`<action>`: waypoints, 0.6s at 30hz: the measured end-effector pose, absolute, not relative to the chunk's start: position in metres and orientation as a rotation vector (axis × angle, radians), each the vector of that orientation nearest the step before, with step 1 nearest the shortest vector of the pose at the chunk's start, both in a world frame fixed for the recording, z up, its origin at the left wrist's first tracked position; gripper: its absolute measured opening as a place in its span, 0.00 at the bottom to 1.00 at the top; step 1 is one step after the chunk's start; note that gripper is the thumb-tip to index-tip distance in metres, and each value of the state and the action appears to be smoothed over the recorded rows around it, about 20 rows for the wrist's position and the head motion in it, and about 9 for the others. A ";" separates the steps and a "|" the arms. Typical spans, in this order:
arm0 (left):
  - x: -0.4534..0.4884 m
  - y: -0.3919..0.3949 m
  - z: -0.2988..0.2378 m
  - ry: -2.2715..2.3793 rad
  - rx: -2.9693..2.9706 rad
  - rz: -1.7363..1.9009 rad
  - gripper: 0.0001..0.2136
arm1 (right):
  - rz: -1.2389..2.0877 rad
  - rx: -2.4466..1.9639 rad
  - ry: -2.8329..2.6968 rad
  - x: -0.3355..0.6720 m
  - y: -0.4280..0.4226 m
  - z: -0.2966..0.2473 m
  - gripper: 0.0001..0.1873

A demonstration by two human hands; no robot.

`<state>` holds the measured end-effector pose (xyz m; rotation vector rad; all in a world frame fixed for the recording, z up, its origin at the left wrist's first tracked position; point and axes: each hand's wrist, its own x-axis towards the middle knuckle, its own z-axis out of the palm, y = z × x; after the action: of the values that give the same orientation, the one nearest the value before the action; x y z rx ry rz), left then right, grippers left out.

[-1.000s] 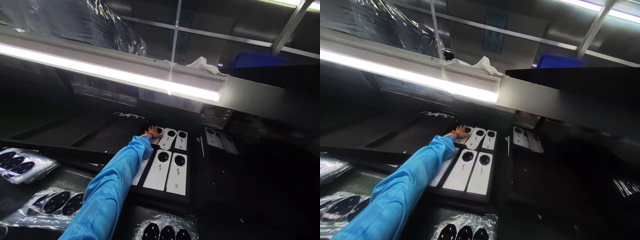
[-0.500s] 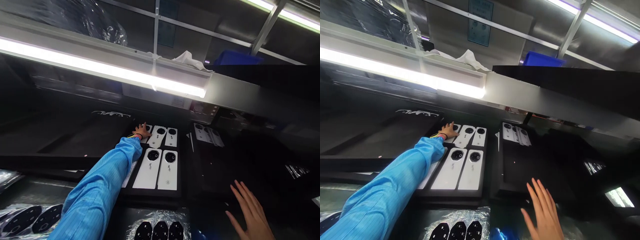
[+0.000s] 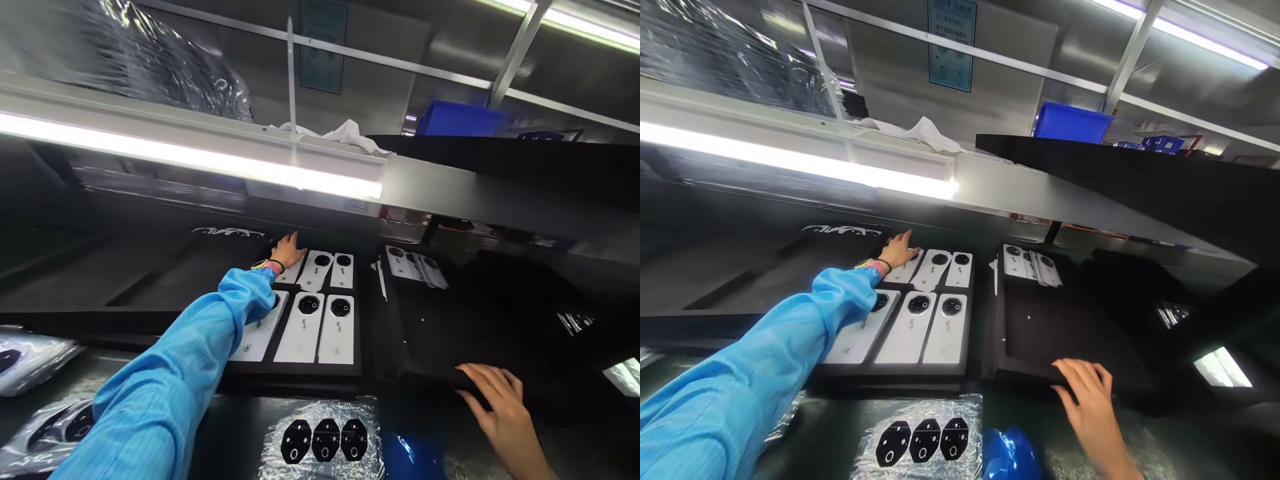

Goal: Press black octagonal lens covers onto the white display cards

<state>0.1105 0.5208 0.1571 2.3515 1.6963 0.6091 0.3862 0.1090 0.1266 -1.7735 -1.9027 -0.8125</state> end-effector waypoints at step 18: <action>0.155 0.304 0.177 0.544 2.556 0.661 0.22 | -0.150 -2.061 -1.568 0.415 0.143 0.199 0.21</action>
<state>0.1555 0.3043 0.1772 2.5558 0.5443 0.6609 0.4154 0.1434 0.1985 -2.0608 -1.5681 -0.1505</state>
